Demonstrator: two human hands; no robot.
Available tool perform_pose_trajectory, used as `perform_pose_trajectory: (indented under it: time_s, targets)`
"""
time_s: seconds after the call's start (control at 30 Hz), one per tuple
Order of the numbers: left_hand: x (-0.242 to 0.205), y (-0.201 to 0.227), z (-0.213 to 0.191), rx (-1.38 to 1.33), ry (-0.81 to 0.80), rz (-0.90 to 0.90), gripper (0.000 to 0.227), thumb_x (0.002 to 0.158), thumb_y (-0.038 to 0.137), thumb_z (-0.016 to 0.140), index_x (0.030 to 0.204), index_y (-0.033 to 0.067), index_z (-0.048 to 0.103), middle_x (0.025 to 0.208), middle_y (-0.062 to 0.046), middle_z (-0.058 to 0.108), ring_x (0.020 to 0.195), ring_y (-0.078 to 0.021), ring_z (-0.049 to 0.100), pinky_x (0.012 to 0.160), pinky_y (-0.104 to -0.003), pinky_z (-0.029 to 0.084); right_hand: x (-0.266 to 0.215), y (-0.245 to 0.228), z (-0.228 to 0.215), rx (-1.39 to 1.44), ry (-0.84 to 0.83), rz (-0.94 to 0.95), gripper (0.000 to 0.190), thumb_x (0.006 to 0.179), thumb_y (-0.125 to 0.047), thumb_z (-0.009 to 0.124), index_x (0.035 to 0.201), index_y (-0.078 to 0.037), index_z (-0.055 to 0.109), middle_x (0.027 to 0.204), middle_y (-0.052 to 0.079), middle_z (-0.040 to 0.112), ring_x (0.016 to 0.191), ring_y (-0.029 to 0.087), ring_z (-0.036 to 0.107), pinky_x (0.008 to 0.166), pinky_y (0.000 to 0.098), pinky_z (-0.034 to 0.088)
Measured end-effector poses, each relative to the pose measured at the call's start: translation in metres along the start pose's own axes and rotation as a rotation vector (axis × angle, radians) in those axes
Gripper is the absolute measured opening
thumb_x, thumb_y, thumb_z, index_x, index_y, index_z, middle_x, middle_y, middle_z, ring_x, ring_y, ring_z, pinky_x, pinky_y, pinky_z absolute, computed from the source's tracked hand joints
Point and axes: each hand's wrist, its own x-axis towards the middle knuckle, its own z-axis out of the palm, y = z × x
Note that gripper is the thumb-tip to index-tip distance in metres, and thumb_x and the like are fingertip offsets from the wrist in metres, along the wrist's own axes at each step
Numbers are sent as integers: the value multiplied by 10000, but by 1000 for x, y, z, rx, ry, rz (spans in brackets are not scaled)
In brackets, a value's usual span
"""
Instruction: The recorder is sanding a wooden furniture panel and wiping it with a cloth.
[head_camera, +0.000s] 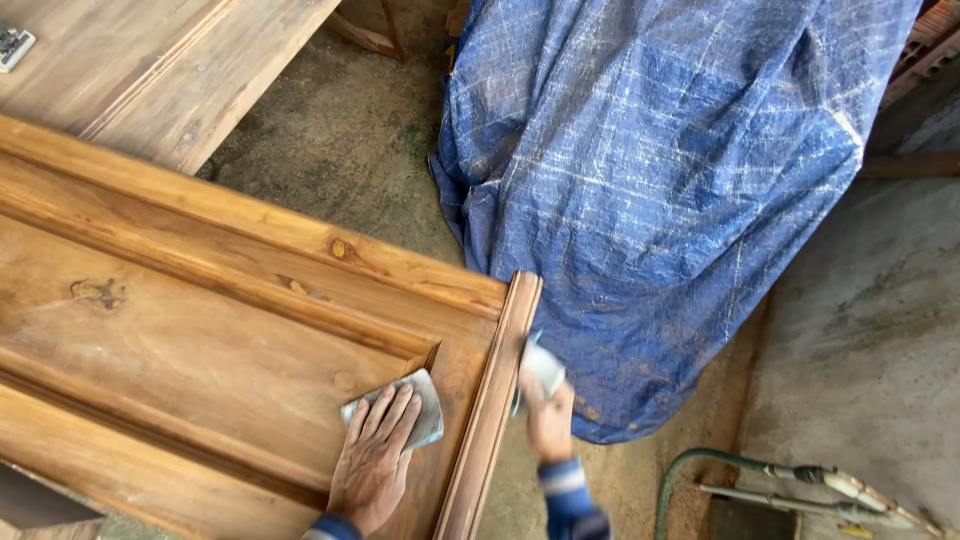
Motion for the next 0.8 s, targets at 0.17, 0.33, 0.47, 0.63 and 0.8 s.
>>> perform_pose_trajectory:
  time_s: [0.17,0.33,0.47,0.63,0.8]
  targets:
    - [-2,-10,15,8,12,9,737,812,202,623,1498,80,383,1601,-81,334,1482,-274,269,1195,-507,166,13,-2,1,81,-8,56,251,932,-114,694,1149,5,733,1035,-8,753,925,83,673,811,248,542]
    - [-11,-28,42,56,72,59,750,785,221,625,1489,93,399,1599,-69,342,1476,-255,287,1193,-504,168,96,-4,15,27,85,-49,169,984,-137,690,1067,6,724,945,-54,694,821,51,598,702,233,497]
    - [-19,-44,65,144,140,100,732,801,219,606,1495,106,406,1597,-50,357,1475,-237,302,1198,-496,166,59,-54,20,-209,1,-237,142,976,-99,672,1076,1,661,925,23,669,834,105,564,719,283,472]
    - [-15,-44,64,208,195,145,736,800,220,584,1503,101,404,1599,-53,354,1476,-234,301,1200,-491,152,65,-56,18,-627,-176,-414,112,898,-66,713,1010,-77,703,925,97,705,771,219,705,661,357,554]
    - [0,-10,14,67,61,37,705,822,181,596,1496,90,411,1599,-70,360,1491,-251,288,1213,-484,160,125,-87,46,-986,-50,-525,265,802,-6,673,1055,-82,700,994,173,683,818,393,680,671,471,559]
